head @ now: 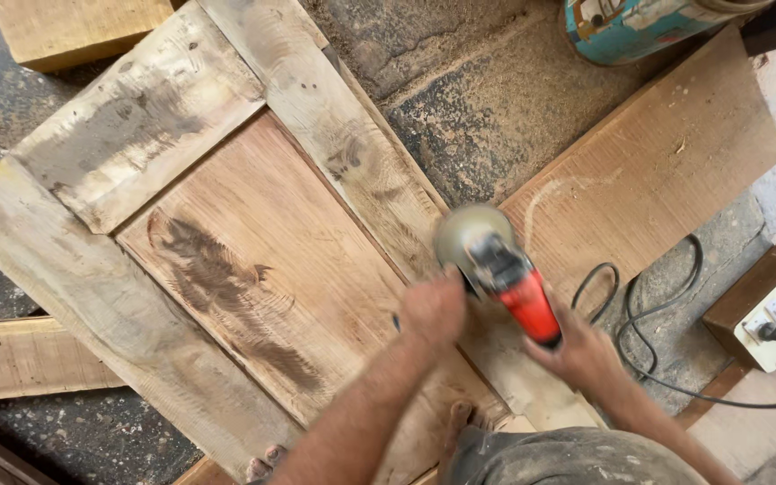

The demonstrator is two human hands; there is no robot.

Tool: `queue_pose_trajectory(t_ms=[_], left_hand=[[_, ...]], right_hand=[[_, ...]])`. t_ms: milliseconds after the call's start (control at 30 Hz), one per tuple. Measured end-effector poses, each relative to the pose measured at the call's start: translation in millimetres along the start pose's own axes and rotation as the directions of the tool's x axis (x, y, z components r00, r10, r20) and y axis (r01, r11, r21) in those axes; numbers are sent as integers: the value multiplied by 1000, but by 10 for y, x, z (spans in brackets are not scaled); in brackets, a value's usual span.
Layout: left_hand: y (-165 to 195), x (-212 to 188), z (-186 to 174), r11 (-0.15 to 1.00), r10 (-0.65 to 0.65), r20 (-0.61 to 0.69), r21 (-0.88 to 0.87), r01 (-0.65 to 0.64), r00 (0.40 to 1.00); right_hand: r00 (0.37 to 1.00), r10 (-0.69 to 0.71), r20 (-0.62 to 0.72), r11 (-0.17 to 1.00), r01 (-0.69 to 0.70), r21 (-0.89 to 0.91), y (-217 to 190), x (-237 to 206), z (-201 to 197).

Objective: The person repositions a wooden door panel on the workshop floor, then uses an angle grinder to sand its surface, rails and panel edges, working over different sections and turning to cover the door's face throughout the clip.

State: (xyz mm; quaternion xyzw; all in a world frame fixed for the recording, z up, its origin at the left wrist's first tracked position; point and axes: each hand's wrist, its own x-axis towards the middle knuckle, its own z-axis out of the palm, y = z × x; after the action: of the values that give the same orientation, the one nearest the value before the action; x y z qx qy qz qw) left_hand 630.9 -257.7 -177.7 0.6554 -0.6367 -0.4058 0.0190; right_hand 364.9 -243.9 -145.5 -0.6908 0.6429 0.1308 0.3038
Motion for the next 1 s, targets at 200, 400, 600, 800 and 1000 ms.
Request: queue_pose_trajectory(t_ms=[200,400,600,800,1000], left_hand=[[-631,936,-1208,994,22,-352,106,16,936],[-1042,1129,-2132,955,-269,-334,32,296,903],[-1450,826,-1817,938,-330,-363,-27,345,871],[-760,8,-310,990,-100,-540,27,136,835],[-359,-451,369,997,-35,-219,-71,20,975]], right_hand=[[938,-348,13,938,348,-12,-1248,1465,-973],[873,-483,75,859,488,-157,-2275,2164,-1358],[846,-517,129,829,533,-172,-2311,2048,-1028],[799,-596,-82,803,593,-60,-1110,972,-517],[959,-280,48,930,283,-233,-226,103,80]])
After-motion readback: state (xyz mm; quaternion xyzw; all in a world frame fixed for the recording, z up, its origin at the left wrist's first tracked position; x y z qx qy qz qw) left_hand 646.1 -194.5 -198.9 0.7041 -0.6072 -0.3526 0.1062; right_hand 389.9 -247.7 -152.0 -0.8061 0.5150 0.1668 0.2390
